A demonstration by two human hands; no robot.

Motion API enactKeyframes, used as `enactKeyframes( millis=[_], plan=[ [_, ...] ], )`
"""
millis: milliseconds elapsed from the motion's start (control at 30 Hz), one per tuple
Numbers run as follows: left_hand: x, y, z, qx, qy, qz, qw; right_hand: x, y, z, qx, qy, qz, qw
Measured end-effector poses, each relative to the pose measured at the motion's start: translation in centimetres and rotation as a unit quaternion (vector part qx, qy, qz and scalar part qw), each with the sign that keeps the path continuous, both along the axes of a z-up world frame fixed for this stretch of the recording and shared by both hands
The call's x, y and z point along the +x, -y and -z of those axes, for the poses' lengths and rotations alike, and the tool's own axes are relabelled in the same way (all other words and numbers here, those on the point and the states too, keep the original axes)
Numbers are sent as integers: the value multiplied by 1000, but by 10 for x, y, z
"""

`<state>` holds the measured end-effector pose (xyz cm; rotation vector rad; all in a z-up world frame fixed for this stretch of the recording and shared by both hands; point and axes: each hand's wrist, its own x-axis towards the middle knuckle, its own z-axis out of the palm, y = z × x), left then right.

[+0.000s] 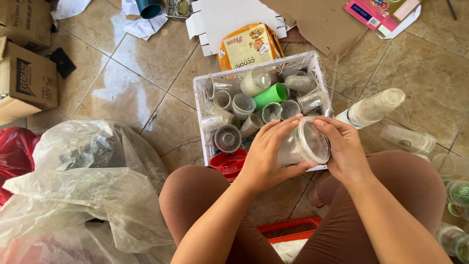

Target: Using a knife to scrape and clean plastic cups from a basket.

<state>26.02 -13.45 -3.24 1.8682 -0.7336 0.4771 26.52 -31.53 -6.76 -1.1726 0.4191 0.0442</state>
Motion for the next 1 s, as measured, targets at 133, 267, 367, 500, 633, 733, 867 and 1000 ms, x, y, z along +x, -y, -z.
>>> enactKeyframes(
  millis=[133, 267, 367, 500, 633, 733, 867, 1000],
  plan=[
    [0, -6, -4, -25, 9, 17, 999, -7, -7, -15, -65, 71, 8, 995],
    [-4, -6, -10, -26, -1, 26, 999, -6, 11, 12, -114, 120, -12, 986],
    [-5, -5, -12, -10, -4, 35, 999, -6, 18, 14, -138, 137, -25, 981],
    [-5, -3, -11, -5, 13, 42, 999, -8, 23, 11, -156, 153, -60, 974],
    [-5, -4, -13, -10, 32, 39, 999, -10, 21, -5, -181, 174, -76, 965],
    [-2, -4, -12, 0, 52, 23, 998, -9, 27, 8, -197, 196, -80, 957],
    [-1, -3, -13, 19, 81, 8, 996, -8, 32, 7, -207, 216, -82, 951],
    [-4, -2, -13, 15, 104, 11, 994, -9, 34, 8, -210, 237, -81, 945]
  ],
)
